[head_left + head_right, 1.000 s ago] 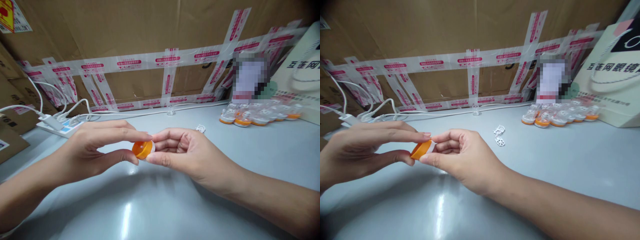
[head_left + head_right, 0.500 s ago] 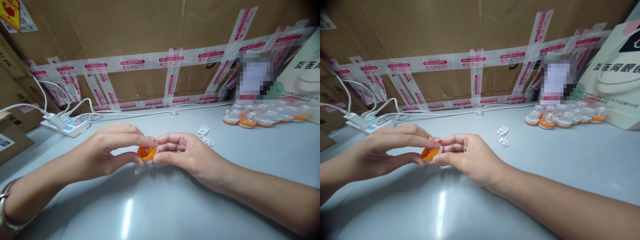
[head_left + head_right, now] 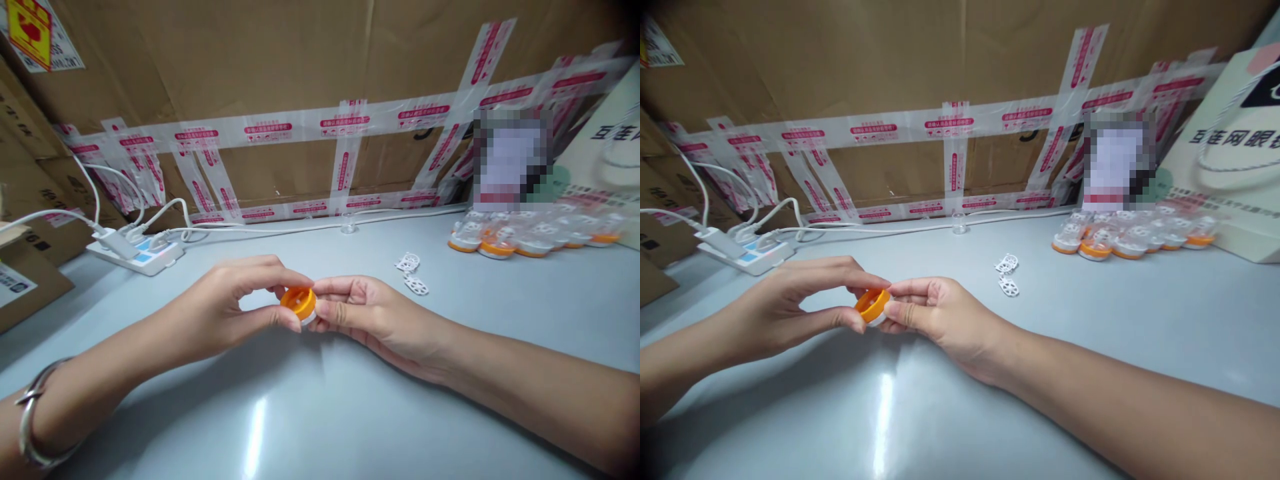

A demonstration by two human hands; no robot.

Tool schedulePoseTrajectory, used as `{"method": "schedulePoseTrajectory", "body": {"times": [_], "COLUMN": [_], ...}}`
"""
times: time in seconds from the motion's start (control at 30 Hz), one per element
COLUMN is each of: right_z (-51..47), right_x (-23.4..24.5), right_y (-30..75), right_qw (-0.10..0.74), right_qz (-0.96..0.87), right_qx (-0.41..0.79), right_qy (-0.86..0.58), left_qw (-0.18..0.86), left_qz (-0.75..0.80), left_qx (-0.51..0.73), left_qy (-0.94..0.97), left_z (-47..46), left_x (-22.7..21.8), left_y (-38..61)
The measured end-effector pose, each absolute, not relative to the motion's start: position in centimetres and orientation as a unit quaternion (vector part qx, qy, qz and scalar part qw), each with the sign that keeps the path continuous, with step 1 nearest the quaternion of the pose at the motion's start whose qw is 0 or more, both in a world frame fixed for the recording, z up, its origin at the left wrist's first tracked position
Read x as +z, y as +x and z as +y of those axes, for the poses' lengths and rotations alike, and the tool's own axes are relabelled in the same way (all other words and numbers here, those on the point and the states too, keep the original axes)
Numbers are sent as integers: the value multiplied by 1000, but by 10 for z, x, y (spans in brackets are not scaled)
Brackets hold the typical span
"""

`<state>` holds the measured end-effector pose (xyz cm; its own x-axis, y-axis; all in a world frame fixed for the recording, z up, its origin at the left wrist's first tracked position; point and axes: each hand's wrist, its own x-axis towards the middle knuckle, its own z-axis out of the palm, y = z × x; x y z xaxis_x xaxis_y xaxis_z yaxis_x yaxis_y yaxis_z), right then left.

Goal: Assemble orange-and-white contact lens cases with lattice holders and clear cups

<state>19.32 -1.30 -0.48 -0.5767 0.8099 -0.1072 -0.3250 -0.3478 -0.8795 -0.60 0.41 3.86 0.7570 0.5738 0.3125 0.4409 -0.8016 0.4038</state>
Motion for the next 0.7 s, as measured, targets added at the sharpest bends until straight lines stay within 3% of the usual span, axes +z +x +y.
{"method": "schedulePoseTrajectory", "body": {"times": [0.13, 0.43, 0.7], "right_z": [-13, -13, -15], "right_x": [-5, -5, -2], "right_y": [193, 191, 189], "right_qw": [368, 377, 363], "right_qz": [-440, -453, -430], "right_qx": [771, 760, 772], "right_qy": [-274, -274, -295], "left_qw": [160, 124, 188], "left_qz": [272, 311, 325], "left_qx": [196, 280, 271], "left_qy": [929, 900, 886], "left_z": [3, 4, 4], "left_x": [42, 32, 39], "left_y": [-4, 4, 5]}}
